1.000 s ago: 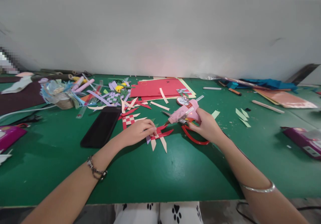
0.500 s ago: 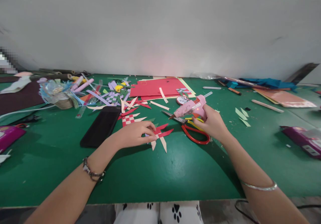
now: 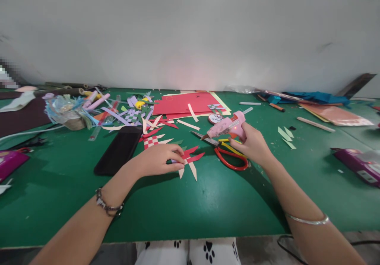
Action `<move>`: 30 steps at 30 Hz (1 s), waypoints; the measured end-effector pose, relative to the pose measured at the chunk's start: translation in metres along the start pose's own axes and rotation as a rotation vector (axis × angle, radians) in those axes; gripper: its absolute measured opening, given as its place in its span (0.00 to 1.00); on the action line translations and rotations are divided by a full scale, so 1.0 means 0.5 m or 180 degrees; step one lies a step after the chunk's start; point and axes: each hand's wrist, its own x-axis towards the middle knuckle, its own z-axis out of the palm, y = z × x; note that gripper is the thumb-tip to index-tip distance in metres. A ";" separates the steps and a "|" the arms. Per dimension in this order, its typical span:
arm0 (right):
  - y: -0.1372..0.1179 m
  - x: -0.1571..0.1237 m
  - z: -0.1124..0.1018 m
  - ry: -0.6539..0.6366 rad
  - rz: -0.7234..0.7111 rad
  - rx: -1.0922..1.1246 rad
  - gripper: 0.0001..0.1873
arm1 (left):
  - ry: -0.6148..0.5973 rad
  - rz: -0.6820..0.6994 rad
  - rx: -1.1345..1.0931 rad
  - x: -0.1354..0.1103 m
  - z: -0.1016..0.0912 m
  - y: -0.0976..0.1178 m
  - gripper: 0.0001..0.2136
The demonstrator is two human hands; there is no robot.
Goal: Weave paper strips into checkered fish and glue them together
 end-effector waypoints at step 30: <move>0.013 0.005 -0.013 0.0131 0.0151 -0.0028 0.16 | 0.0568 -0.0825 0.0685 0.011 0.023 -0.017 0.21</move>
